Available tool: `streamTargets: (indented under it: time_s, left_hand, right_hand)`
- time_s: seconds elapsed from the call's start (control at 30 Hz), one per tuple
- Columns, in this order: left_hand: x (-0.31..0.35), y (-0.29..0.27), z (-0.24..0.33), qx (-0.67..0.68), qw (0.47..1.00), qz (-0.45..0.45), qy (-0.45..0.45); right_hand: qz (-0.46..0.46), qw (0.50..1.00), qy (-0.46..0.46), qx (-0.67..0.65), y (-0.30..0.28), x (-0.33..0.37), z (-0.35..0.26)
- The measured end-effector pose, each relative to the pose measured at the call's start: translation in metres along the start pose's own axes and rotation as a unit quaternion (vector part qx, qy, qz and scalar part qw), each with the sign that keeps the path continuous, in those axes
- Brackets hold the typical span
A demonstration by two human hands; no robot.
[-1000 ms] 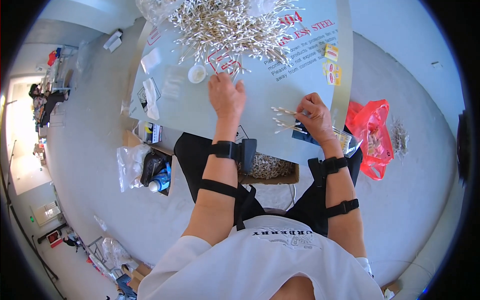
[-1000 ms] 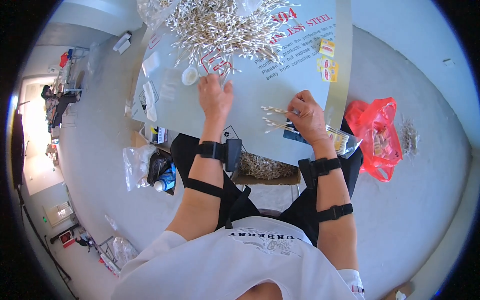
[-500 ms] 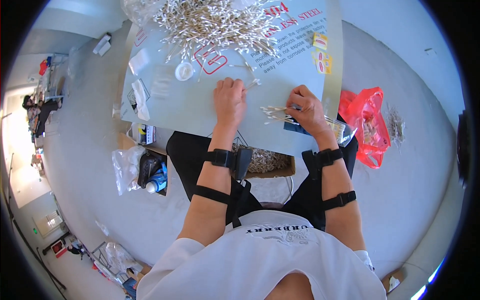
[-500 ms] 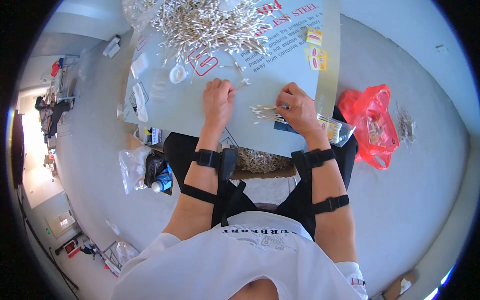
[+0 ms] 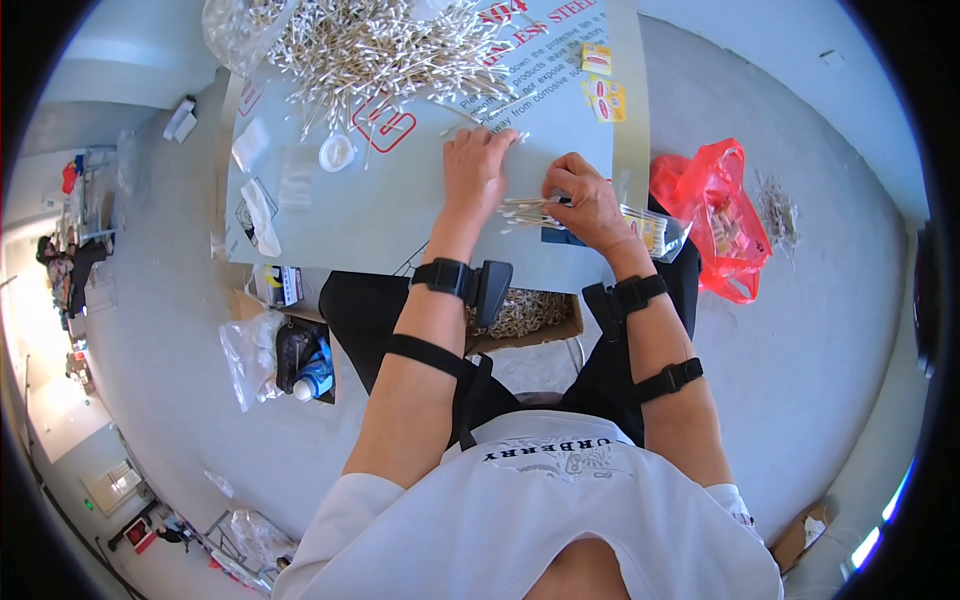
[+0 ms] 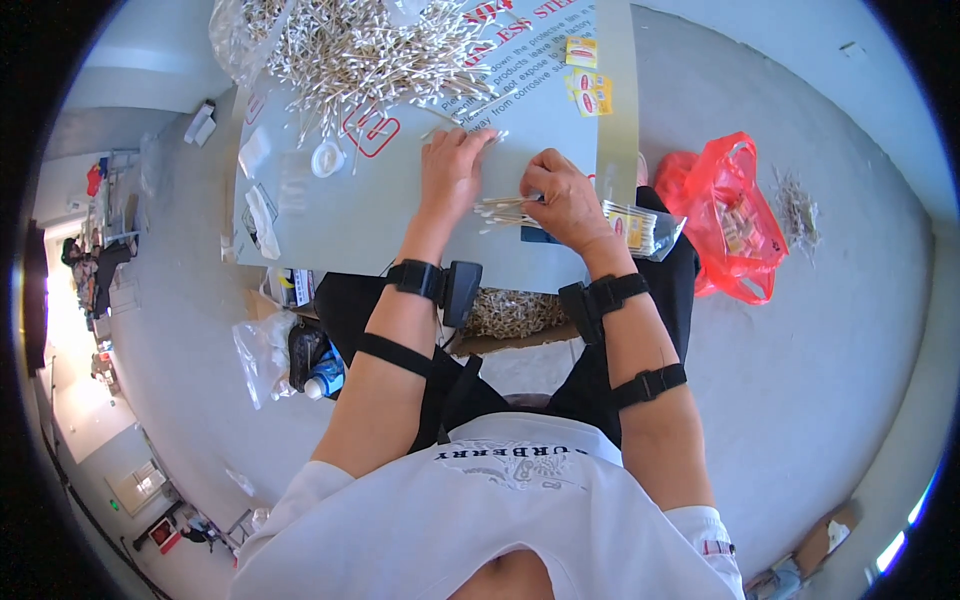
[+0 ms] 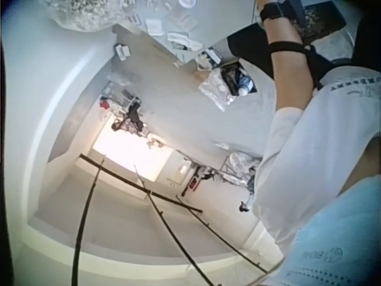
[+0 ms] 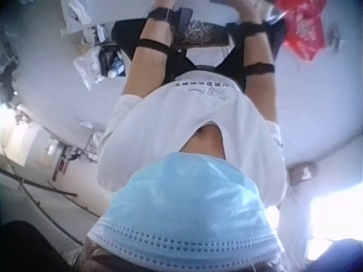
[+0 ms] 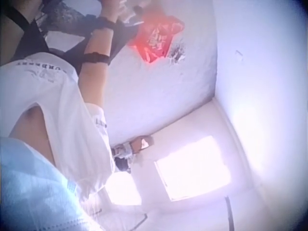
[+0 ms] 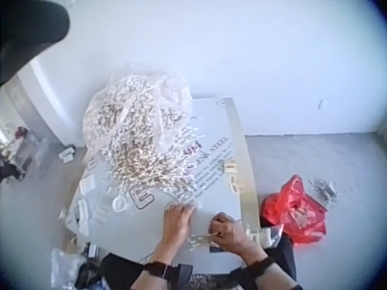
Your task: The recorder is counting, bundling, and bagging small white cotton swabs at a workbench in a manufacturing environment.
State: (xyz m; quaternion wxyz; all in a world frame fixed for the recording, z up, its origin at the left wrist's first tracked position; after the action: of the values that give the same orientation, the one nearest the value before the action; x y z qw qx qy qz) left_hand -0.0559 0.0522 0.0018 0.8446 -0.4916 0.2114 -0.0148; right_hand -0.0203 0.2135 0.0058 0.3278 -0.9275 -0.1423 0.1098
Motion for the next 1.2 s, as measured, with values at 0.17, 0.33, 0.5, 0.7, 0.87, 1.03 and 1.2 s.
streamTargets:
  time_s: [0.17,0.33,0.5,0.7,0.87,1.03,1.2]
  left_hand:
    - [0.019,-0.003,0.011,0.043,0.999,-0.023,-0.004]
    - [0.042,-0.009,0.039,0.033,0.998,-0.053,0.004]
    - [0.080,0.001,0.058,-0.021,0.993,-0.113,-0.003]
    - [0.064,0.014,0.054,-0.046,0.985,-0.168,-0.007]
    - [0.057,0.016,0.055,-0.049,0.981,-0.184,0.027]
    - [0.071,0.016,0.052,-0.037,0.980,-0.193,0.008]
    - [0.065,0.003,0.030,0.335,0.929,0.064,-0.142]
  right_hand:
    - [0.080,0.995,0.015,-0.050,0.001,0.006,0.011]
    - [0.214,0.962,0.107,-0.132,0.002,0.033,0.011]
    - [0.290,0.912,0.120,-0.265,0.020,0.056,-0.005]
    - [0.309,0.888,0.126,-0.317,0.023,0.053,0.010]
    - [0.324,0.891,0.125,-0.294,0.022,0.048,0.012]
    - [0.334,0.887,0.121,-0.295,0.027,0.056,0.004]
    - [0.357,0.862,0.125,-0.338,0.029,0.053,0.004]
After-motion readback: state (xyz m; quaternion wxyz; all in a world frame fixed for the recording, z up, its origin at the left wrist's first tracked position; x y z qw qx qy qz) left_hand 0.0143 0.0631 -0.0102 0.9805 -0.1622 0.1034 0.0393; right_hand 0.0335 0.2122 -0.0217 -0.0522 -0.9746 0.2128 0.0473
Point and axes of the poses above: each hand's wrist, its own x-axis away from the middle knuckle, its own y-axis out of the palm, z = x × y, the point moved 5 cm from there along -x, towards the middle knuckle, and after that the axes turned 2 degrees about x, right-handed, at the moved point
